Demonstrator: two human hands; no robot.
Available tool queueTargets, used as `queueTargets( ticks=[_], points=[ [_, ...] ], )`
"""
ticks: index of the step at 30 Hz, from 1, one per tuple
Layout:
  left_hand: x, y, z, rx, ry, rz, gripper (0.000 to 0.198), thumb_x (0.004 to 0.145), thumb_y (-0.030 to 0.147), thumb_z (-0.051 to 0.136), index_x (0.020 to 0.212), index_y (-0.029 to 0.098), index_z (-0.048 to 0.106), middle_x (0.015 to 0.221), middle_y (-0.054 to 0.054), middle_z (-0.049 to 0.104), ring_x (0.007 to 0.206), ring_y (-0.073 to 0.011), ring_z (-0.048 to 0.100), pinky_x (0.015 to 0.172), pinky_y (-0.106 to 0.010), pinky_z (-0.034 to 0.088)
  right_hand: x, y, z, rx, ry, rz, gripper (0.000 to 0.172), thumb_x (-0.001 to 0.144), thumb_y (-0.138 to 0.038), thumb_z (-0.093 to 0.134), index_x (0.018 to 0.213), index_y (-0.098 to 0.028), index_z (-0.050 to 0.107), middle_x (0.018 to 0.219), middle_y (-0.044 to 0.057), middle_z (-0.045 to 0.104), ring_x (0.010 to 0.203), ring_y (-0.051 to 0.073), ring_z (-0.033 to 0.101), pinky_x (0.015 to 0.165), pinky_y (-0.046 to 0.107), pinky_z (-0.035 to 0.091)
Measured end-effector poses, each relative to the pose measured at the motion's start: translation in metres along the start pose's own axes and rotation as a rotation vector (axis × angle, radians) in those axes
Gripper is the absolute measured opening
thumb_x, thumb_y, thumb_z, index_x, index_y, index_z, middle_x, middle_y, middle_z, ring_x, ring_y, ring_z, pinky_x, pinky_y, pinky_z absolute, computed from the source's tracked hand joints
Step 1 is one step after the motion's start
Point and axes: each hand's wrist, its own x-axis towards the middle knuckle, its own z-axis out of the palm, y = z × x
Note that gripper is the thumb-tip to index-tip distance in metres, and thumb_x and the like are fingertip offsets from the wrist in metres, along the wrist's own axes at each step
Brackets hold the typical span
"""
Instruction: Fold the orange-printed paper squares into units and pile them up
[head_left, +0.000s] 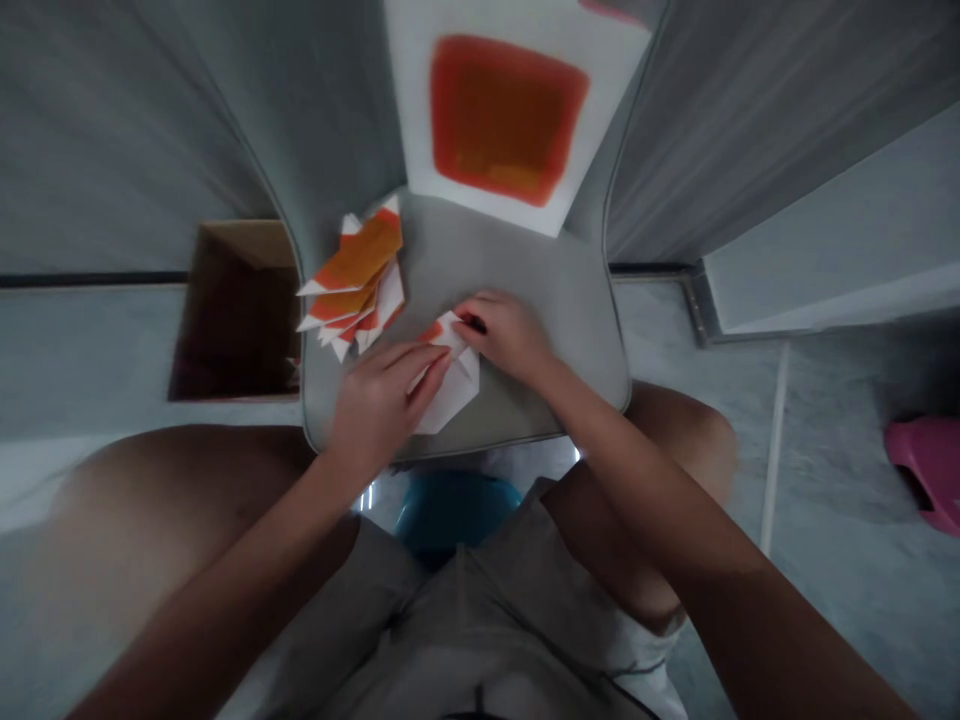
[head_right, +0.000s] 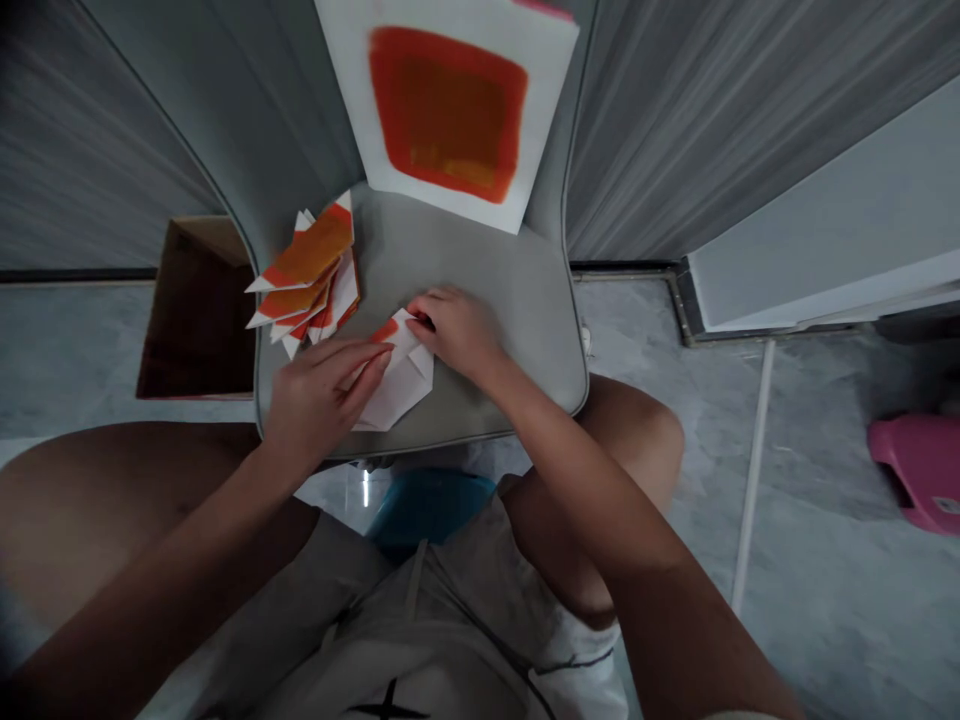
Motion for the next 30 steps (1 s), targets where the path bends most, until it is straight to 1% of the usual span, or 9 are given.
queueTargets(
  ticks=[2, 4, 7, 10, 13, 17, 22, 25, 30],
  points=[
    [-0.013, 0.019, -0.002, 0.001, 0.015, 0.032, 0.030, 0.106, 0.034, 0.052, 0.127, 0.029, 0.073, 0.124, -0.005, 0.077, 0.117, -0.0250, 0.071, 0.107, -0.044, 0.056, -0.002, -0.003, 0.002, -0.009, 0.035, 0.067, 0.013, 0.099, -0.029, 0.061, 0.097, -0.024, 0.073, 0.101, 0.005, 0.073, 0.096, 0.023, 0.063, 0.088, 0.034, 0.045],
    [-0.026, 0.036, 0.004, -0.012, -0.033, 0.077, 0.037, 0.106, 0.030, 0.051, 0.139, 0.027, 0.066, 0.136, -0.007, 0.072, 0.129, -0.0262, 0.066, 0.114, -0.046, 0.054, -0.006, -0.007, 0.005, -0.002, 0.106, 0.167, 0.014, 0.099, -0.027, 0.058, 0.100, -0.023, 0.072, 0.100, 0.006, 0.074, 0.093, 0.024, 0.064, 0.087, 0.035, 0.046],
    [-0.040, 0.050, 0.026, -0.002, -0.094, 0.162, 0.051, 0.105, 0.028, 0.052, 0.155, 0.020, 0.052, 0.152, -0.013, 0.062, 0.148, -0.0292, 0.052, 0.124, -0.050, 0.045, -0.021, -0.012, 0.008, 0.015, 0.221, 0.324, 0.019, 0.099, -0.027, 0.054, 0.105, -0.021, 0.072, 0.099, 0.008, 0.075, 0.087, 0.024, 0.066, 0.084, 0.037, 0.049],
    [-0.046, 0.048, 0.049, 0.076, -0.121, 0.215, 0.060, 0.106, 0.032, 0.051, 0.162, 0.013, 0.041, 0.162, -0.016, 0.051, 0.156, -0.0325, 0.040, 0.129, -0.055, 0.037, -0.041, -0.012, 0.010, 0.016, 0.292, 0.405, 0.022, 0.099, -0.030, 0.054, 0.108, -0.020, 0.072, 0.095, 0.009, 0.076, 0.083, 0.024, 0.067, 0.081, 0.037, 0.051],
    [-0.047, 0.041, 0.060, 0.153, -0.165, 0.184, 0.063, 0.107, 0.037, 0.048, 0.163, 0.010, 0.037, 0.166, -0.018, 0.045, 0.159, -0.0338, 0.035, 0.131, -0.056, 0.031, -0.058, -0.008, 0.015, -0.021, 0.346, 0.359, 0.025, 0.100, -0.030, 0.053, 0.107, -0.019, 0.075, 0.096, 0.010, 0.075, 0.086, 0.024, 0.068, 0.082, 0.037, 0.053],
    [-0.046, 0.037, 0.061, 0.190, -0.187, 0.154, 0.065, 0.107, 0.040, 0.046, 0.163, 0.009, 0.035, 0.167, -0.019, 0.042, 0.160, -0.0333, 0.033, 0.131, -0.055, 0.030, -0.071, 0.002, 0.024, -0.082, 0.382, 0.206, 0.032, 0.103, -0.025, 0.051, 0.121, -0.020, 0.076, 0.114, 0.013, 0.073, 0.105, 0.026, 0.068, 0.094, 0.040, 0.055],
    [-0.043, 0.034, 0.061, 0.188, -0.162, 0.148, 0.061, 0.107, 0.035, 0.046, 0.161, 0.008, 0.040, 0.165, -0.020, 0.045, 0.156, -0.0335, 0.039, 0.129, -0.052, 0.035, -0.074, 0.007, 0.029, -0.170, 0.350, 0.066, 0.039, 0.104, -0.020, 0.050, 0.135, -0.024, 0.072, 0.123, 0.012, 0.072, 0.112, 0.027, 0.066, 0.101, 0.043, 0.054],
    [-0.035, 0.030, 0.060, 0.199, -0.118, 0.126, 0.056, 0.108, 0.033, 0.044, 0.159, 0.009, 0.044, 0.163, -0.018, 0.049, 0.153, -0.0338, 0.044, 0.126, -0.052, 0.038, -0.070, 0.005, 0.026, -0.156, 0.336, 0.092, 0.037, 0.104, -0.022, 0.049, 0.133, -0.022, 0.074, 0.117, 0.012, 0.075, 0.108, 0.027, 0.068, 0.100, 0.043, 0.055],
    [-0.024, 0.025, 0.059, 0.244, -0.105, 0.120, 0.053, 0.108, 0.035, 0.046, 0.155, 0.012, 0.051, 0.162, -0.015, 0.051, 0.151, -0.0377, 0.044, 0.123, -0.056, 0.038, -0.059, -0.002, 0.013, -0.036, 0.333, 0.272, 0.027, 0.102, -0.027, 0.056, 0.117, -0.022, 0.078, 0.102, 0.008, 0.079, 0.091, 0.023, 0.072, 0.086, 0.036, 0.057]
  ],
)
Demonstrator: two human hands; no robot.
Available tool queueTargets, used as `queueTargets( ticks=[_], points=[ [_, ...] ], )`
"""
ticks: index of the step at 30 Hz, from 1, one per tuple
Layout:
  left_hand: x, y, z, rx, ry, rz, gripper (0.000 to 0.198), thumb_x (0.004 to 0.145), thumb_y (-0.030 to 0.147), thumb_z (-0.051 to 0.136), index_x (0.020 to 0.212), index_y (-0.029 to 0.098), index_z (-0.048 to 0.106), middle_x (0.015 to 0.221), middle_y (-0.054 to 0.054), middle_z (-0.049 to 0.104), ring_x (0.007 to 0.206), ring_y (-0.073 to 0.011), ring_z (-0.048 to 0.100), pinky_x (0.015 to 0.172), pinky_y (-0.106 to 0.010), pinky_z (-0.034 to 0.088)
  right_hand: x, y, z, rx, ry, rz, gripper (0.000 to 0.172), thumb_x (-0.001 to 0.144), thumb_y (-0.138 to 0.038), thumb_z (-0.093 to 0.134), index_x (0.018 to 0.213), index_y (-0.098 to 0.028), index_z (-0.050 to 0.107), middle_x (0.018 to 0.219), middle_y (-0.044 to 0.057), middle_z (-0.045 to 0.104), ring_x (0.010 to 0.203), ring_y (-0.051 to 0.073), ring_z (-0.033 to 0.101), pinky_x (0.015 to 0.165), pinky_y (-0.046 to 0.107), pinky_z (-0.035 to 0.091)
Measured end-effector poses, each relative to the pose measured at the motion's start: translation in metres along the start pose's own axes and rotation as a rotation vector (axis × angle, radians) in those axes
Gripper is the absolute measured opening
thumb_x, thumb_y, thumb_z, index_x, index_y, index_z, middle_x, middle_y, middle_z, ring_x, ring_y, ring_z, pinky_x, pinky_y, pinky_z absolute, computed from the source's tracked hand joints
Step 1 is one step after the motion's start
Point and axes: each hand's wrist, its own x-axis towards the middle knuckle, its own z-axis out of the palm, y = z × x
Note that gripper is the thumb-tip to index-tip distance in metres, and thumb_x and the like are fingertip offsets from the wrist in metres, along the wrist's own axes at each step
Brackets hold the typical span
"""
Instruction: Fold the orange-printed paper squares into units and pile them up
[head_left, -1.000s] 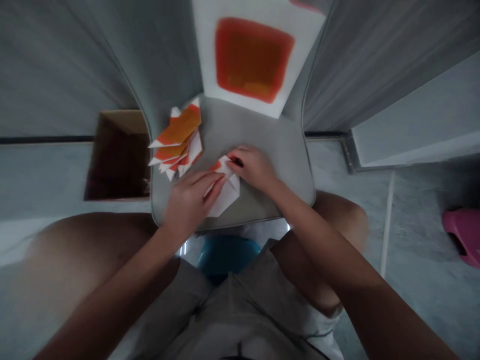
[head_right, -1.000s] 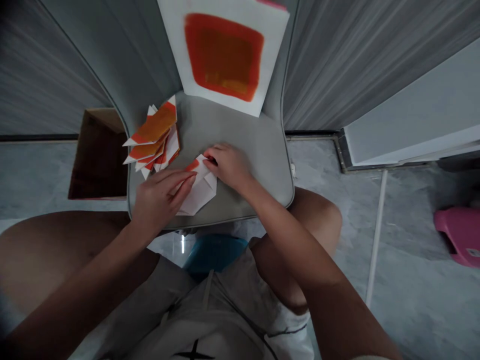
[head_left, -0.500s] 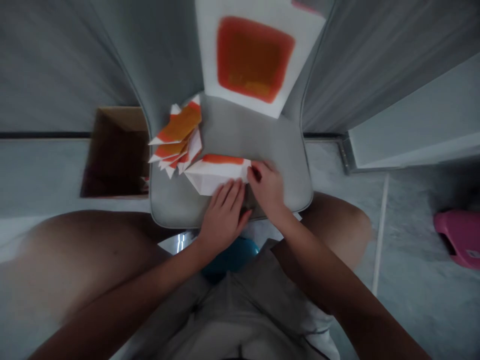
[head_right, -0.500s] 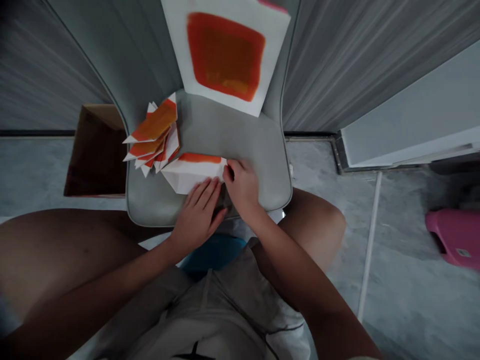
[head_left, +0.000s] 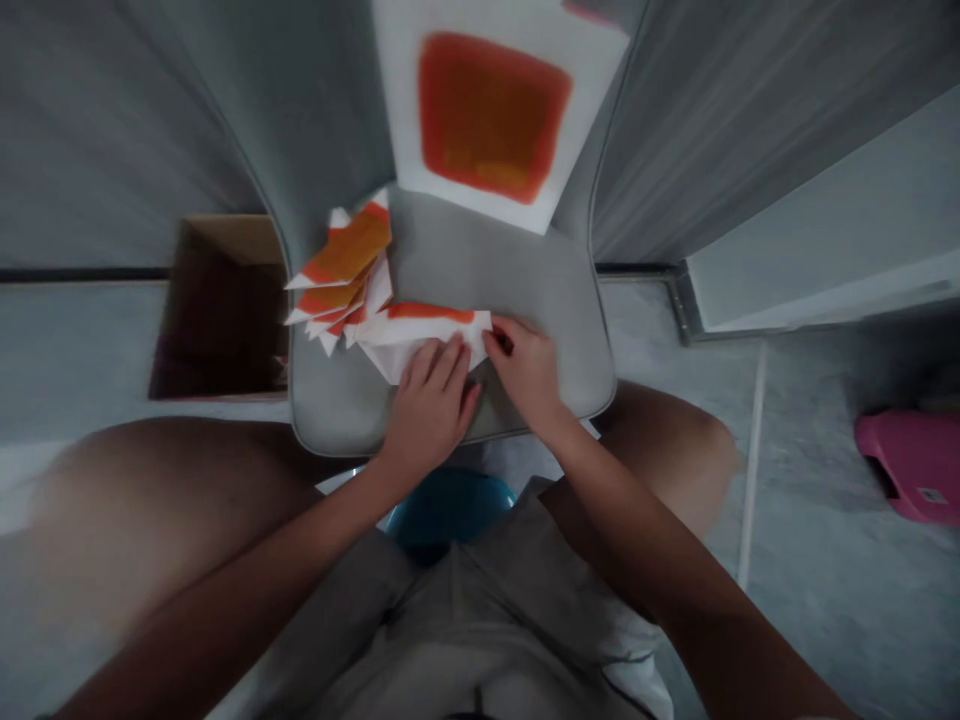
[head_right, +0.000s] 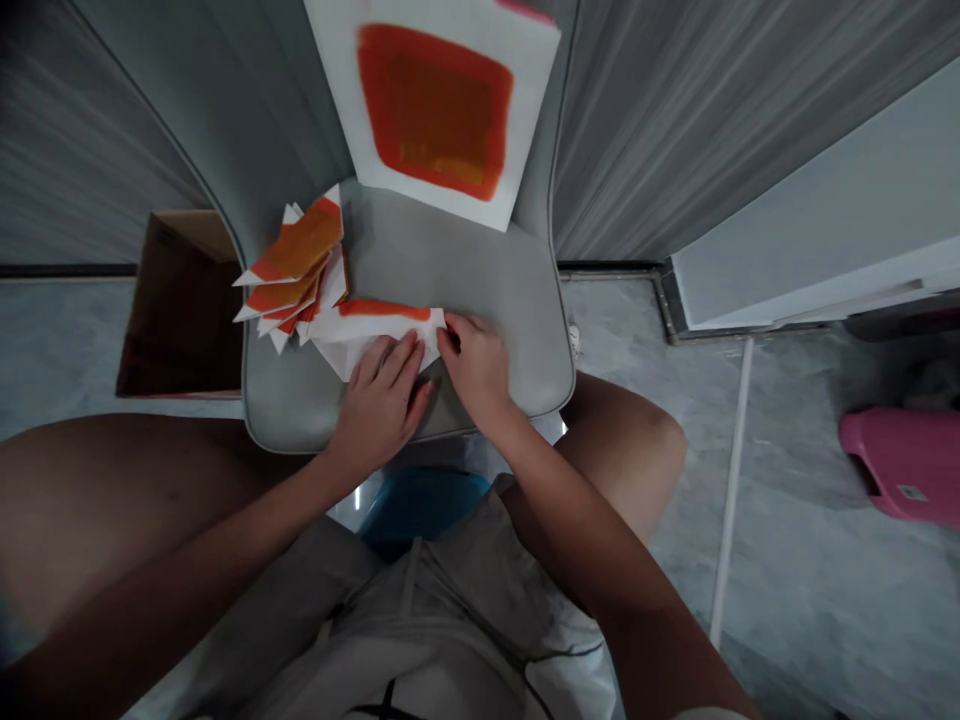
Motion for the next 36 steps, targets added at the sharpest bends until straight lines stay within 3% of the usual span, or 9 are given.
queueTargets(
  ticks=[4, 7, 10, 13, 17, 21, 26, 36],
  points=[
    [-0.005, 0.003, 0.003, 0.054, 0.039, -0.031, 0.053, 0.105, 0.039, 0.052, 0.153, 0.016, 0.053, 0.161, -0.015, 0.053, 0.151, -0.0409, 0.042, 0.122, -0.061, 0.035, 0.011, -0.006, -0.007, 0.074, -0.067, 0.122, 0.020, 0.098, -0.027, 0.063, 0.108, -0.020, 0.079, 0.097, 0.007, 0.081, 0.087, 0.024, 0.074, 0.084, 0.037, 0.056],
    [-0.008, 0.007, 0.003, 0.080, 0.061, -0.053, 0.052, 0.104, 0.038, 0.054, 0.152, 0.017, 0.056, 0.158, -0.016, 0.056, 0.144, -0.0416, 0.048, 0.118, -0.062, 0.037, 0.018, -0.007, -0.010, 0.100, -0.107, 0.172, 0.018, 0.097, -0.026, 0.064, 0.104, -0.021, 0.079, 0.097, 0.007, 0.081, 0.087, 0.023, 0.075, 0.085, 0.037, 0.056],
    [-0.009, 0.012, 0.000, 0.058, 0.087, -0.061, 0.046, 0.103, 0.035, 0.057, 0.147, 0.020, 0.061, 0.147, -0.014, 0.065, 0.135, -0.0391, 0.057, 0.113, -0.059, 0.042, 0.021, -0.004, -0.016, 0.120, -0.155, 0.186, 0.017, 0.095, -0.021, 0.062, 0.100, -0.021, 0.079, 0.096, 0.007, 0.081, 0.087, 0.022, 0.074, 0.086, 0.037, 0.056],
    [-0.005, 0.013, -0.001, 0.029, 0.136, 0.009, 0.045, 0.103, 0.032, 0.057, 0.147, 0.022, 0.061, 0.151, -0.012, 0.063, 0.141, -0.0366, 0.054, 0.117, -0.056, 0.039, 0.018, 0.000, -0.025, 0.128, -0.183, 0.191, 0.015, 0.092, -0.021, 0.063, 0.096, -0.021, 0.077, 0.093, 0.006, 0.080, 0.086, 0.022, 0.074, 0.084, 0.036, 0.055],
    [0.000, 0.011, 0.003, 0.000, 0.085, 0.088, 0.053, 0.106, 0.033, 0.053, 0.155, 0.016, 0.050, 0.161, -0.014, 0.053, 0.154, -0.0346, 0.042, 0.128, -0.058, 0.028, 0.010, 0.003, -0.033, 0.090, -0.134, 0.220, 0.015, 0.093, -0.023, 0.061, 0.095, -0.022, 0.075, 0.092, 0.007, 0.079, 0.084, 0.023, 0.073, 0.083, 0.037, 0.054],
    [0.000, 0.012, 0.008, -0.006, 0.025, 0.083, 0.052, 0.106, 0.034, 0.052, 0.155, 0.016, 0.050, 0.160, -0.014, 0.054, 0.153, -0.0338, 0.045, 0.131, -0.061, 0.023, 0.005, 0.003, -0.032, 0.057, -0.107, 0.237, 0.016, 0.094, -0.024, 0.059, 0.097, -0.020, 0.074, 0.092, 0.008, 0.079, 0.084, 0.024, 0.072, 0.083, 0.037, 0.054],
    [-0.001, 0.015, 0.011, -0.030, 0.024, 0.081, 0.050, 0.106, 0.030, 0.050, 0.153, 0.014, 0.052, 0.161, -0.016, 0.053, 0.155, -0.0316, 0.042, 0.131, -0.058, 0.027, 0.005, 0.005, -0.028, 0.093, -0.076, 0.229, 0.020, 0.095, -0.031, 0.062, 0.105, -0.020, 0.075, 0.097, 0.009, 0.080, 0.088, 0.024, 0.074, 0.084, 0.037, 0.055],
    [0.005, 0.016, 0.011, -0.059, -0.039, 0.080, 0.053, 0.103, 0.025, 0.049, 0.155, 0.016, 0.051, 0.164, -0.014, 0.049, 0.156, -0.0306, 0.040, 0.129, -0.053, 0.034, 0.007, 0.009, -0.021, 0.119, -0.018, 0.210, 0.017, 0.096, -0.033, 0.064, 0.099, -0.022, 0.077, 0.093, 0.007, 0.080, 0.085, 0.023, 0.074, 0.084, 0.037, 0.056]
  ],
)
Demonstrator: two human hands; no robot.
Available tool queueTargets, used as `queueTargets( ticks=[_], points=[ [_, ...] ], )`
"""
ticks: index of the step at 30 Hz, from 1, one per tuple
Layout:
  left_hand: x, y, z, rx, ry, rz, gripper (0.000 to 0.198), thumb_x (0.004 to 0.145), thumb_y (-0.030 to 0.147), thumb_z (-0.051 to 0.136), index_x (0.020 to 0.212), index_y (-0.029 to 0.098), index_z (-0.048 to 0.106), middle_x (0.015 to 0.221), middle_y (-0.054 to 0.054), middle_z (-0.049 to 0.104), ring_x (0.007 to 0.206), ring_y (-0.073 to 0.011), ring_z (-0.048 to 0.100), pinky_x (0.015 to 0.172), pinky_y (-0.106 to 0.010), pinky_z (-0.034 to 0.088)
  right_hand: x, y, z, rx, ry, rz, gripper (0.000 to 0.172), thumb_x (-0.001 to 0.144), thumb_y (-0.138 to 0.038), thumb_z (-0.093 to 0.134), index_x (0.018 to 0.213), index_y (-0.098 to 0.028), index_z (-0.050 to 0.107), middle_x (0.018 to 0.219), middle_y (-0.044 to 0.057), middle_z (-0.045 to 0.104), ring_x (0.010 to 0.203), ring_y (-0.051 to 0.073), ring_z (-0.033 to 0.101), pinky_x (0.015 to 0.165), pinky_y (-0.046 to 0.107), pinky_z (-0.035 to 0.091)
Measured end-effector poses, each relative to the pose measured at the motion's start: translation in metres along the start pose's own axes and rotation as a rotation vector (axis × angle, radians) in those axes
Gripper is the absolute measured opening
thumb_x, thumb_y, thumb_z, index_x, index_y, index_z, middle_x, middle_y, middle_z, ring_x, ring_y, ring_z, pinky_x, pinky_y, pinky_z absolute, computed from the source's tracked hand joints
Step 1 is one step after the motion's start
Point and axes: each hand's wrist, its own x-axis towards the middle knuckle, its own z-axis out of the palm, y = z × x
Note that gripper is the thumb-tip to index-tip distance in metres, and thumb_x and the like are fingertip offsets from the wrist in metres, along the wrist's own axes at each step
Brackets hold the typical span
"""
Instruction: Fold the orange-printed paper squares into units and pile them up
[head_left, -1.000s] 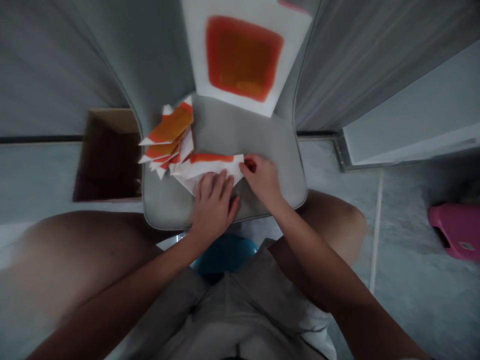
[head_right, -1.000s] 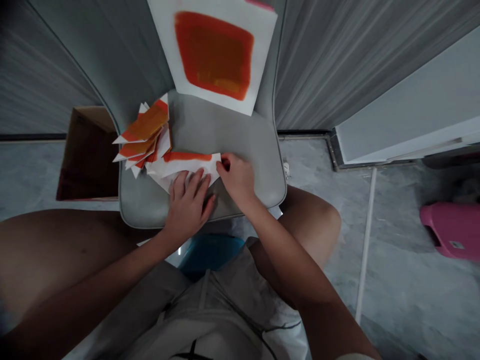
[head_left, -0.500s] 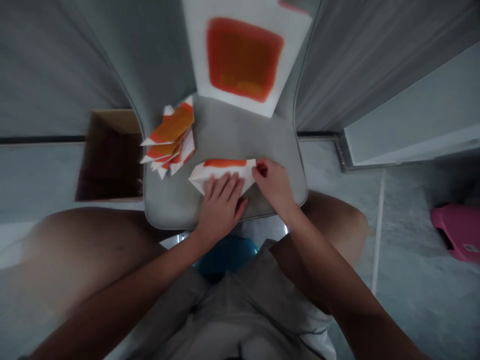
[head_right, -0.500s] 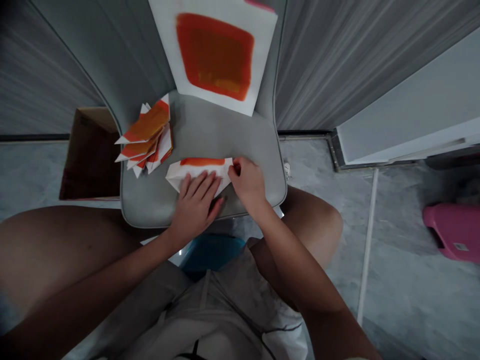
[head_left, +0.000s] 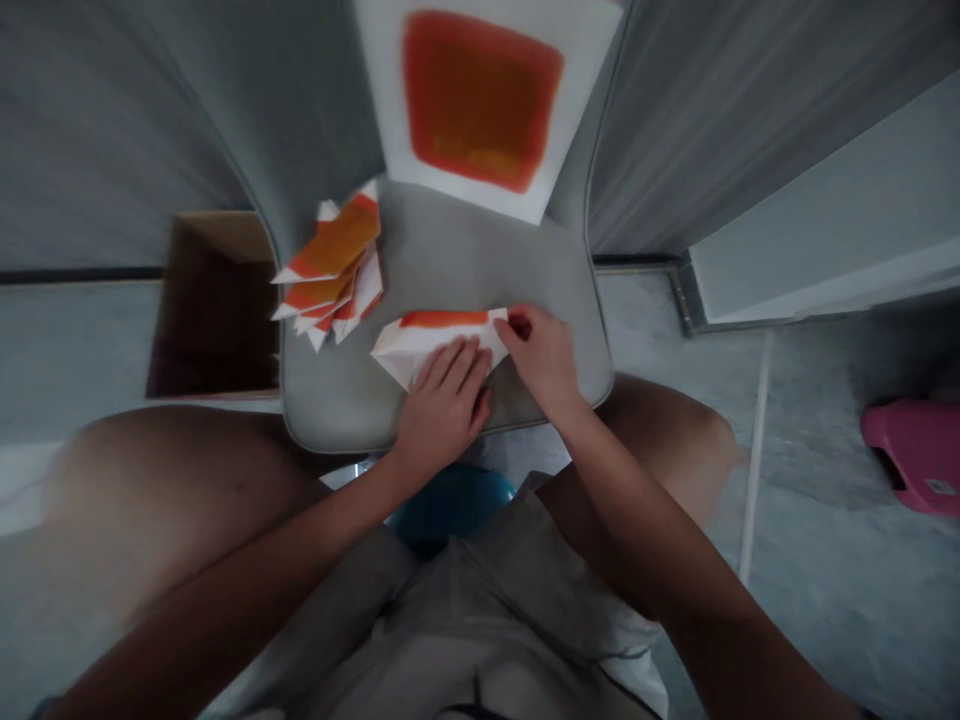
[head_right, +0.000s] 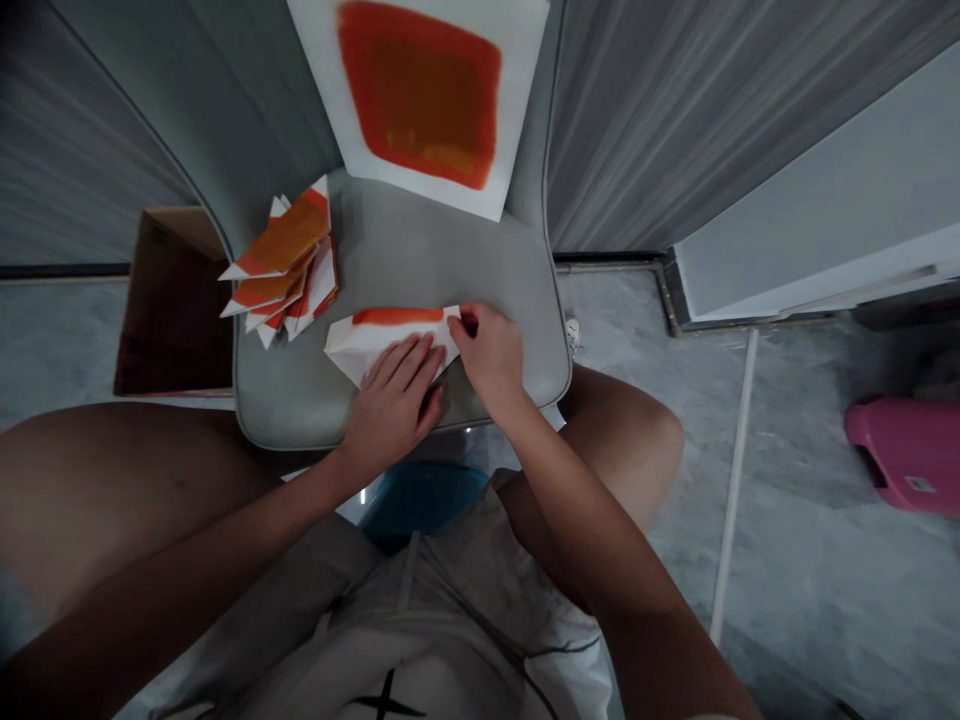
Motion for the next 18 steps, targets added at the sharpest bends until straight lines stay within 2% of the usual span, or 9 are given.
queueTargets(
  ticks=[5, 10, 13, 18],
  points=[
    [0.000, 0.000, -0.001, 0.018, -0.010, -0.010, 0.055, 0.101, 0.027, 0.052, 0.155, 0.018, 0.051, 0.168, -0.015, 0.043, 0.159, -0.0337, 0.035, 0.128, -0.055, 0.034, 0.011, 0.007, -0.002, 0.064, -0.027, 0.045, 0.015, 0.093, -0.031, 0.066, 0.094, -0.022, 0.078, 0.094, 0.006, 0.080, 0.087, 0.022, 0.074, 0.087, 0.038, 0.057],
    [0.002, 0.002, 0.001, 0.031, 0.001, -0.029, 0.059, 0.101, 0.027, 0.050, 0.158, 0.013, 0.045, 0.166, -0.018, 0.045, 0.160, -0.0328, 0.033, 0.131, -0.055, 0.027, 0.013, 0.012, -0.005, 0.170, -0.078, 0.029, 0.016, 0.091, -0.029, 0.068, 0.100, -0.021, 0.078, 0.096, 0.005, 0.080, 0.087, 0.021, 0.074, 0.085, 0.036, 0.058],
    [0.002, 0.003, 0.002, 0.032, 0.008, -0.044, 0.060, 0.100, 0.028, 0.052, 0.156, 0.010, 0.048, 0.163, -0.020, 0.048, 0.157, -0.0338, 0.038, 0.131, -0.054, 0.029, -0.001, 0.008, -0.002, 0.094, -0.016, -0.046, 0.020, 0.094, -0.027, 0.064, 0.107, -0.022, 0.079, 0.102, 0.006, 0.080, 0.092, 0.021, 0.073, 0.090, 0.037, 0.057],
    [0.003, 0.004, 0.002, 0.021, 0.038, -0.076, 0.062, 0.098, 0.032, 0.055, 0.156, 0.010, 0.048, 0.162, -0.020, 0.049, 0.155, -0.0356, 0.041, 0.131, -0.056, 0.029, -0.019, 0.006, 0.008, -0.002, 0.038, -0.264, 0.027, 0.100, -0.022, 0.058, 0.115, -0.027, 0.080, 0.118, 0.006, 0.079, 0.111, 0.024, 0.070, 0.104, 0.042, 0.054]
  ],
)
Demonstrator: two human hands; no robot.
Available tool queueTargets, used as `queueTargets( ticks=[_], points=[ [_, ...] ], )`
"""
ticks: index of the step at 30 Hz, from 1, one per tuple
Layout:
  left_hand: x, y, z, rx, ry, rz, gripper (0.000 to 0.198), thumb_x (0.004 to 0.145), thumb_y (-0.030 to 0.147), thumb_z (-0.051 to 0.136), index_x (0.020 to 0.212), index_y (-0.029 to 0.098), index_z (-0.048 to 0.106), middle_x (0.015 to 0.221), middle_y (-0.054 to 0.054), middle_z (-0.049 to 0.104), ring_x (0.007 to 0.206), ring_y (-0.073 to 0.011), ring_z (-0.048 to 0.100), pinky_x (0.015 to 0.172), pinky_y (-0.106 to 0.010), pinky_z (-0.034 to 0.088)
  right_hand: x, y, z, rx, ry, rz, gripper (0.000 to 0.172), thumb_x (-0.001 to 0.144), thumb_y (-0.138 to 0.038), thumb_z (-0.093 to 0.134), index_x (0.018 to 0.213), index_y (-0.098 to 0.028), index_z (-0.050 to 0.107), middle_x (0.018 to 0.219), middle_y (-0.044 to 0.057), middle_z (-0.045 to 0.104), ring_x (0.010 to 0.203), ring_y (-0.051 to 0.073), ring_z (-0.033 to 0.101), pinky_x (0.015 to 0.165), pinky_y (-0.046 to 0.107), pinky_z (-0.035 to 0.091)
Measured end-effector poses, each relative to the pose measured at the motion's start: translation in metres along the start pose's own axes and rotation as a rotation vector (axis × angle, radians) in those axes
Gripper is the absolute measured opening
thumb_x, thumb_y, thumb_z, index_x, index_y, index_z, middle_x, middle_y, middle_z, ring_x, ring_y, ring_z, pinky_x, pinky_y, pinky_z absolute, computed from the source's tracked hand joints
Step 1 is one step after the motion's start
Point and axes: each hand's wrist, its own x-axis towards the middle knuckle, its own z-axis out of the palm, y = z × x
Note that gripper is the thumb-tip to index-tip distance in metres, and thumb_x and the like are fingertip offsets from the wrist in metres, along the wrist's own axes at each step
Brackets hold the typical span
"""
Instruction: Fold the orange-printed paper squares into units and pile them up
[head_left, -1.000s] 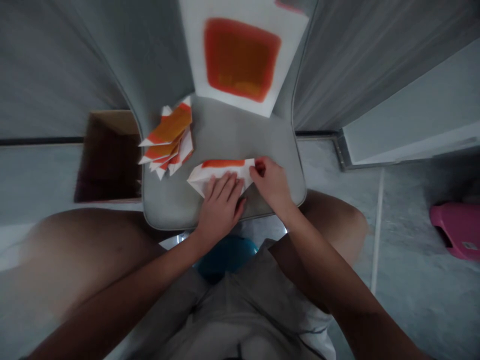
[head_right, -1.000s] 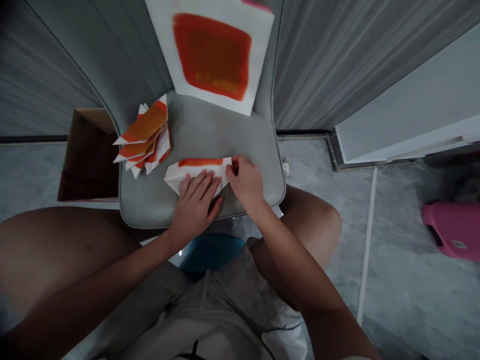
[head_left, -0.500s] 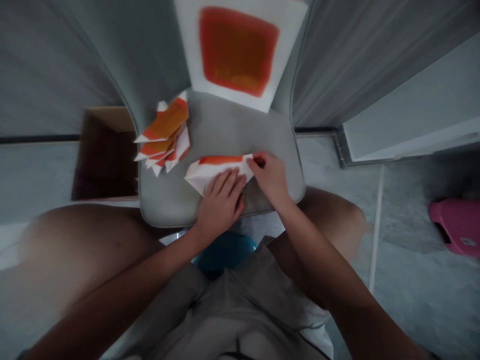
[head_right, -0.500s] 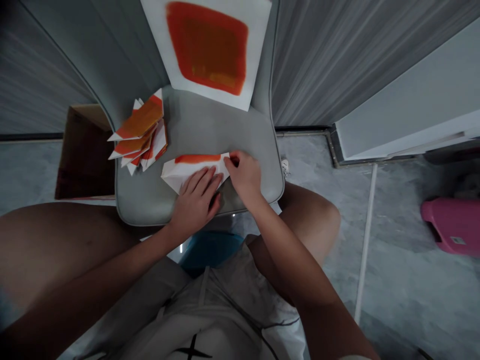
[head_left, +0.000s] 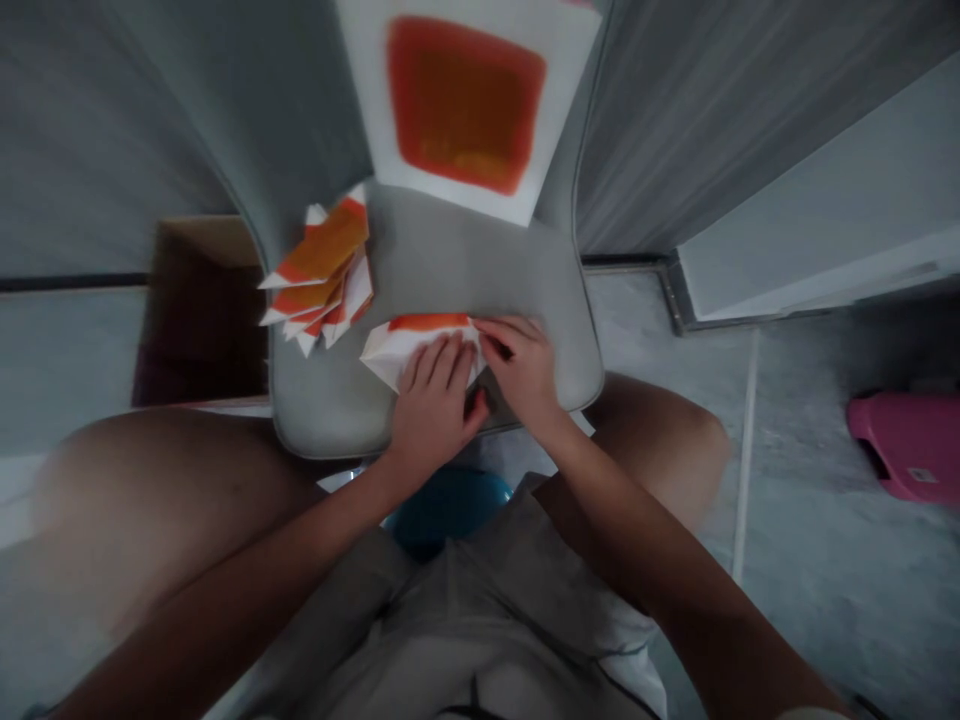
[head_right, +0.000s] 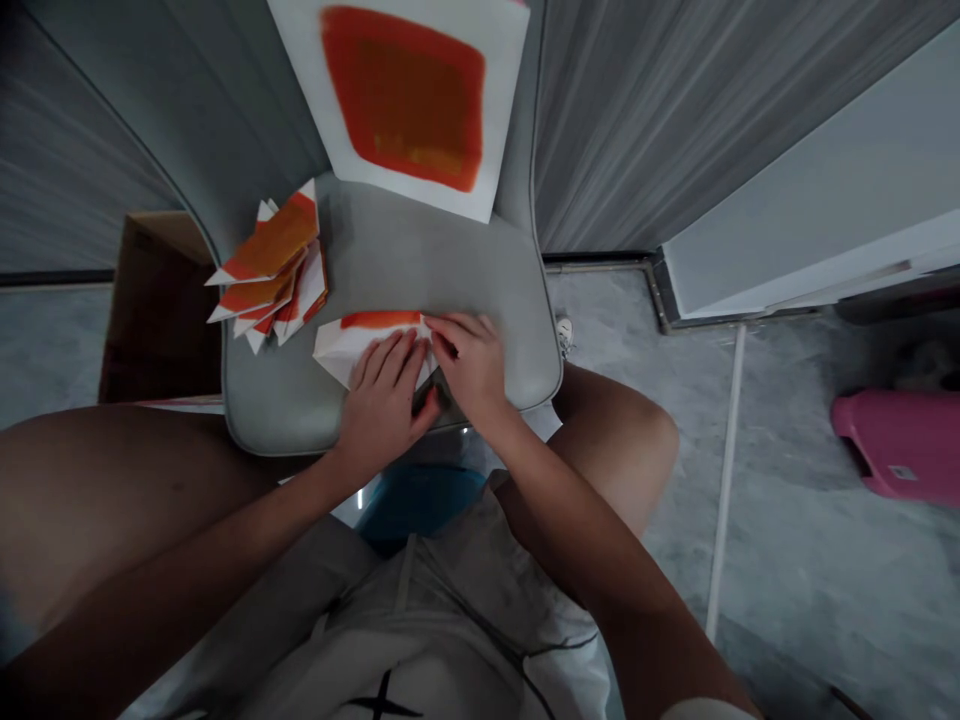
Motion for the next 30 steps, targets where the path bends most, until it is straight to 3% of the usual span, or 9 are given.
queueTargets(
  ticks=[4, 8, 12, 17, 19, 23, 30],
  points=[
    [0.004, -0.004, 0.001, -0.047, 0.024, -0.003, 0.076, 0.094, 0.032, 0.058, 0.162, 0.009, 0.035, 0.165, -0.021, 0.044, 0.154, -0.0347, 0.042, 0.129, -0.053, 0.032, -0.002, 0.006, 0.004, 0.003, -0.005, -0.109, 0.032, 0.099, -0.016, 0.057, 0.120, -0.028, 0.080, 0.129, 0.005, 0.077, 0.125, 0.024, 0.065, 0.112, 0.044, 0.051],
    [0.010, -0.008, 0.001, -0.093, 0.023, -0.026, 0.082, 0.093, 0.033, 0.059, 0.165, 0.011, 0.027, 0.167, -0.021, 0.041, 0.155, -0.0342, 0.042, 0.127, -0.052, 0.037, -0.001, 0.008, 0.003, 0.045, 0.002, -0.018, 0.038, 0.100, -0.016, 0.053, 0.130, -0.027, 0.074, 0.128, 0.006, 0.076, 0.120, 0.022, 0.069, 0.107, 0.042, 0.055],
    [0.011, -0.005, 0.000, -0.084, 0.024, -0.005, 0.073, 0.096, 0.029, 0.057, 0.161, 0.007, 0.035, 0.165, -0.022, 0.045, 0.157, -0.0336, 0.038, 0.128, -0.050, 0.036, 0.001, 0.012, 0.002, 0.156, 0.078, 0.190, 0.040, 0.097, -0.021, 0.061, 0.136, -0.022, 0.067, 0.127, 0.011, 0.075, 0.111, 0.023, 0.073, 0.095, 0.038, 0.061],
    [0.010, -0.001, 0.000, -0.045, -0.034, 0.043, 0.060, 0.098, 0.028, 0.052, 0.156, 0.010, 0.047, 0.162, -0.020, 0.049, 0.156, -0.0341, 0.040, 0.130, -0.055, 0.032, 0.005, 0.018, -0.003, 0.322, 0.041, 0.264, 0.053, 0.093, -0.025, 0.068, 0.144, -0.021, 0.055, 0.118, 0.011, 0.076, 0.106, 0.022, 0.075, 0.090, 0.036, 0.062],
    [0.010, 0.000, 0.002, -0.028, -0.048, 0.040, 0.062, 0.098, 0.028, 0.051, 0.157, 0.008, 0.046, 0.164, -0.021, 0.047, 0.157, -0.0349, 0.038, 0.130, -0.056, 0.031, 0.004, 0.016, -0.007, 0.305, 0.035, 0.280, 0.046, 0.094, -0.027, 0.068, 0.139, -0.020, 0.061, 0.111, 0.009, 0.078, 0.099, 0.021, 0.075, 0.088, 0.035, 0.063],
    [0.010, 0.003, 0.005, 0.006, -0.054, 0.023, 0.063, 0.099, 0.028, 0.048, 0.158, 0.007, 0.043, 0.166, -0.021, 0.044, 0.158, -0.0354, 0.036, 0.130, -0.057, 0.029, -0.002, 0.006, -0.010, 0.196, 0.051, 0.200, 0.021, 0.096, -0.025, 0.063, 0.110, -0.021, 0.079, 0.105, 0.008, 0.079, 0.095, 0.021, 0.075, 0.092, 0.037, 0.062],
    [0.011, 0.003, 0.006, -0.023, -0.045, -0.019, 0.073, 0.094, 0.028, 0.053, 0.162, 0.007, 0.037, 0.166, -0.021, 0.044, 0.156, -0.0363, 0.039, 0.129, -0.055, 0.031, -0.015, 0.005, -0.002, -0.011, 0.072, 0.003, 0.032, 0.100, -0.020, 0.055, 0.115, -0.027, 0.082, 0.119, 0.007, 0.078, 0.112, 0.024, 0.071, 0.104, 0.043, 0.058]
  ],
)
